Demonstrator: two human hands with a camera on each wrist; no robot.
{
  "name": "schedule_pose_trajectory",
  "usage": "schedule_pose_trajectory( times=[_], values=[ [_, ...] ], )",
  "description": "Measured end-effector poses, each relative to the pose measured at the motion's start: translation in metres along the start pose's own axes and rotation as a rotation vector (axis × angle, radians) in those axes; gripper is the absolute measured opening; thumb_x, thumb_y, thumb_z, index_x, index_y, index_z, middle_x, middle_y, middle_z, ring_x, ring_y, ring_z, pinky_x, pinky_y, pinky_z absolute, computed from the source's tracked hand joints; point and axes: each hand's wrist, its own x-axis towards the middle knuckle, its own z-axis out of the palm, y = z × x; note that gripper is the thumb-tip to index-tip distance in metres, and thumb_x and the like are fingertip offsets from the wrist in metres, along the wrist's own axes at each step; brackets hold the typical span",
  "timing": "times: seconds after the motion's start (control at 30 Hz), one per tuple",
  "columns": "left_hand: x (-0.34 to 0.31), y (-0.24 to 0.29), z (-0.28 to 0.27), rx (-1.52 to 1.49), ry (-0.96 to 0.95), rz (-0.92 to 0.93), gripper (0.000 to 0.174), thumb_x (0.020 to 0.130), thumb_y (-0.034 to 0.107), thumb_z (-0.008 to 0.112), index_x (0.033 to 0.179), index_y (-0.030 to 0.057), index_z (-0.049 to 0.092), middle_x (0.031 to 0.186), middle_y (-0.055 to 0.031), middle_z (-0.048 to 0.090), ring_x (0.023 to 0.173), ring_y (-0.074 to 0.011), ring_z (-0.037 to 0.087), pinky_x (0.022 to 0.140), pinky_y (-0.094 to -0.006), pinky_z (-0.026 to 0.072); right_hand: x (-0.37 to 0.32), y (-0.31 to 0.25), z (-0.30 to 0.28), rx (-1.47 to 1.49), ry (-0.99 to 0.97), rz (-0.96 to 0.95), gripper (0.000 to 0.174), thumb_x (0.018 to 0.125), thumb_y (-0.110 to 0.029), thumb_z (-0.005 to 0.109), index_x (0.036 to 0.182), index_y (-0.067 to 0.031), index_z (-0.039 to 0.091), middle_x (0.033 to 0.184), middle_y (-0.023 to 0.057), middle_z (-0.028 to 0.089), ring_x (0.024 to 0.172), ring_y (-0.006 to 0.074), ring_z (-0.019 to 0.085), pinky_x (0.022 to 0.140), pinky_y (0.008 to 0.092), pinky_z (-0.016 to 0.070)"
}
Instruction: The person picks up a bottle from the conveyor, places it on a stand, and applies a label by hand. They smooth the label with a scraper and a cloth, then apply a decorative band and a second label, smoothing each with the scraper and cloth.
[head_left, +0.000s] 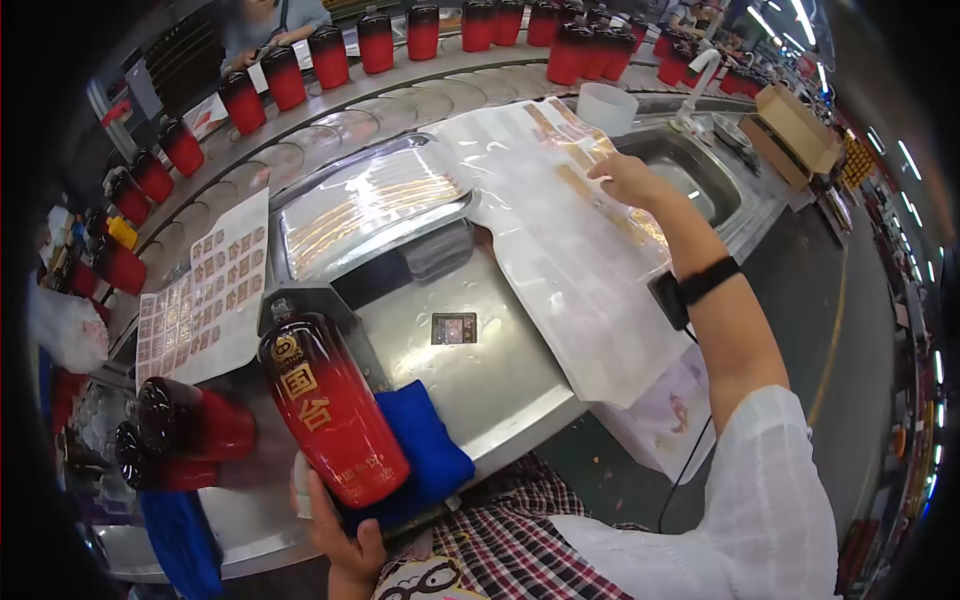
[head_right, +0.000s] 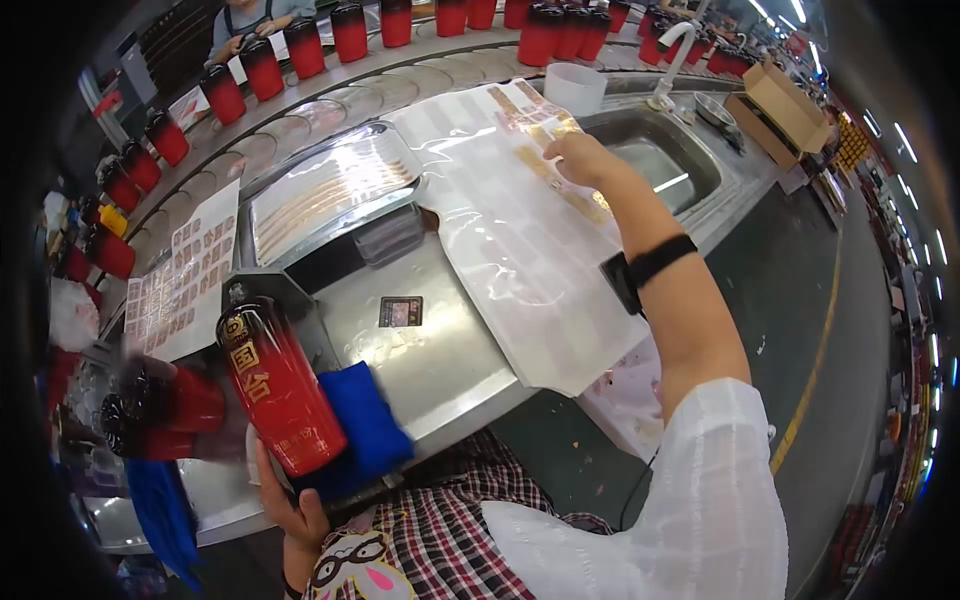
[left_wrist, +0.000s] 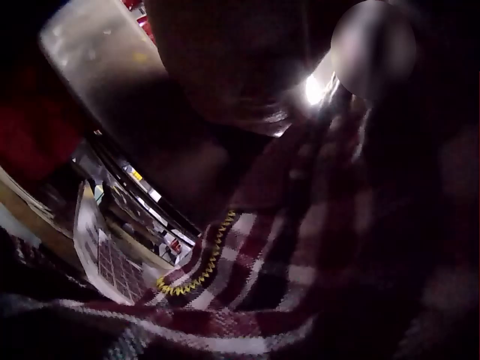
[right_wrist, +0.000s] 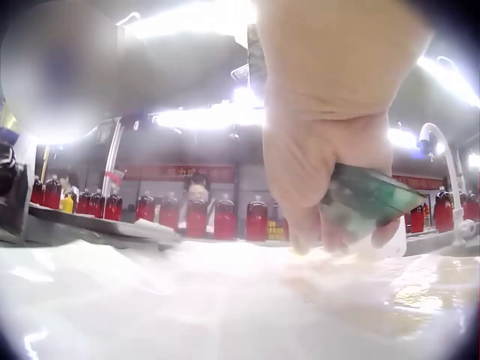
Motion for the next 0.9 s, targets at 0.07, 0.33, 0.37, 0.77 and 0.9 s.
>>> schedule_pose_trajectory(
  times=[0.07, 0.33, 0.37, 0.77, 0.9],
  values=[
    [0.000, 0.003, 0.000, -0.025, -0.014, -0.002, 0.077, 0.098, 0.043, 0.044, 0.145, -0.0161, 0.026, 0.145, -0.0348, 0.038, 0.135, -0.0458, 0.039, 0.113, -0.0478, 0.0280, 0.032, -0.009, 0.001, -0.137, -0.141, 0.015, 0.031, 0.084, -0.022, 0.065, 0.107, -0.0024, 0.071, 0.111, 0.0192, 0.068, 0.104, 0.0336, 0.064, 0.091, 0.0392, 0.0498],
    [-0.008, -0.003, 0.003, -0.052, 0.040, -0.013, 0.083, 0.098, 0.049, 0.046, 0.144, -0.0172, 0.026, 0.146, -0.0315, 0.038, 0.136, -0.0381, 0.040, 0.113, -0.0436, 0.0292, 0.080, 0.014, 0.033, -0.125, -0.178, 0.089, 0.035, 0.083, -0.033, 0.069, 0.114, -0.0169, 0.072, 0.122, 0.0199, 0.060, 0.118, 0.0373, 0.054, 0.101, 0.0415, 0.0430],
    [-0.009, -0.004, 0.004, -0.071, 0.041, -0.049, 0.083, 0.098, 0.049, 0.046, 0.144, -0.0171, 0.026, 0.146, -0.0315, 0.037, 0.137, -0.0382, 0.039, 0.113, -0.0437, 0.0288, 0.079, 0.015, 0.036, -0.094, -0.150, 0.062, 0.033, 0.083, -0.031, 0.070, 0.114, -0.0187, 0.072, 0.125, 0.0188, 0.057, 0.120, 0.0372, 0.052, 0.102, 0.0416, 0.0421],
    [0.000, 0.005, 0.004, -0.019, 0.076, -0.019, 0.080, 0.096, 0.047, 0.052, 0.142, -0.0159, 0.032, 0.138, -0.0318, 0.047, 0.126, -0.0416, 0.051, 0.106, -0.0452, 0.0380, 0.050, -0.016, -0.022, -0.043, -0.078, -0.221, 0.006, 0.077, -0.007, 0.067, 0.081, -0.0057, 0.064, 0.103, 0.0149, 0.059, 0.098, 0.0317, 0.059, 0.083, 0.0395, 0.0487],
    [0.005, 0.012, 0.003, -0.031, 0.070, -0.044, 0.080, 0.096, 0.047, 0.051, 0.142, -0.0159, 0.031, 0.140, -0.0318, 0.045, 0.128, -0.0413, 0.048, 0.108, -0.0442, 0.0358, 0.039, -0.033, -0.046, 0.000, -0.006, -0.239, 0.006, 0.079, -0.003, 0.064, 0.085, -0.0035, 0.063, 0.105, 0.0135, 0.059, 0.093, 0.0304, 0.059, 0.080, 0.0371, 0.0486]
  ],
)
